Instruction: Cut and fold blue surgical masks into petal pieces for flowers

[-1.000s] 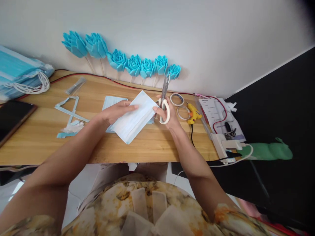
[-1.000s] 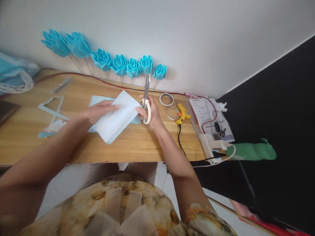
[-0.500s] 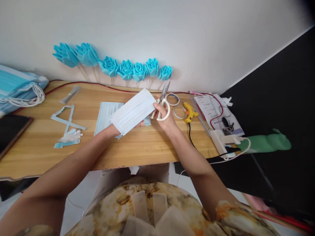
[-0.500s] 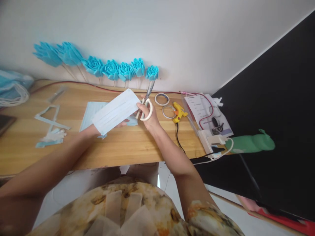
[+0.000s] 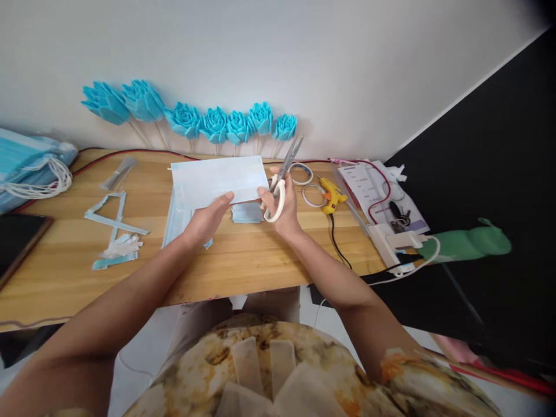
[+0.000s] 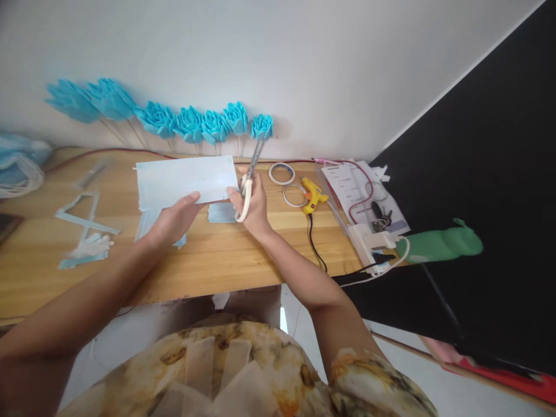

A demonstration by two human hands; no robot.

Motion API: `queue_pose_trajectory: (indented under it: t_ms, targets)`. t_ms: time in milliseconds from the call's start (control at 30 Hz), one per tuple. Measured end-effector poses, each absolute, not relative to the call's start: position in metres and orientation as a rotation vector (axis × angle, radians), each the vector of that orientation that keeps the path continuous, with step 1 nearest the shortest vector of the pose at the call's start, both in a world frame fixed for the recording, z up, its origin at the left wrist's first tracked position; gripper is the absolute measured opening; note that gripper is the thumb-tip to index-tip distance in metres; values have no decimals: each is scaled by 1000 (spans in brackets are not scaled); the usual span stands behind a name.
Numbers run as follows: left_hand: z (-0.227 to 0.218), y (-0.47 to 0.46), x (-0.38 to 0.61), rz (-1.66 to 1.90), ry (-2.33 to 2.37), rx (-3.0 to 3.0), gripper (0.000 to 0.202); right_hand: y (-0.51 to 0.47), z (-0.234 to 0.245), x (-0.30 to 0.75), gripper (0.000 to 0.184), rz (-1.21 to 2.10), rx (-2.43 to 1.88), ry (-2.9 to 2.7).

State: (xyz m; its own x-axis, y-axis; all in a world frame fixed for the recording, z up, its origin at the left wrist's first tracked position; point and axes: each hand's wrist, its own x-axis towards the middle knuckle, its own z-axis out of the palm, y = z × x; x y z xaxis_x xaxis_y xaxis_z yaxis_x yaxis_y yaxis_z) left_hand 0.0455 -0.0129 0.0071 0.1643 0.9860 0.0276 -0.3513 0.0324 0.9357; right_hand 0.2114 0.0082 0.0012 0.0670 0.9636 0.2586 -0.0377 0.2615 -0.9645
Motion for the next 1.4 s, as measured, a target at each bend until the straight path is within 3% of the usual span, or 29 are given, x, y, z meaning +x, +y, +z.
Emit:
queue_pose_trajectory:
  t_ms: [200, 600, 833, 1400]
  targets:
    - [-1, -8, 39, 1365, 890, 951, 39, 8, 5, 212, 54, 1071, -961, -1350]
    - [13, 11, 16, 1587, 876, 996, 55, -1, 13, 214, 62, 1584, -856, -1400]
    - [17, 2, 21, 1505, 985, 1099, 69, -11, 24, 208, 55, 1622, -865, -1453]
    - [9, -5, 22, 1416, 956, 1284, 72, -11, 25, 207, 60, 1592, -848, -1466]
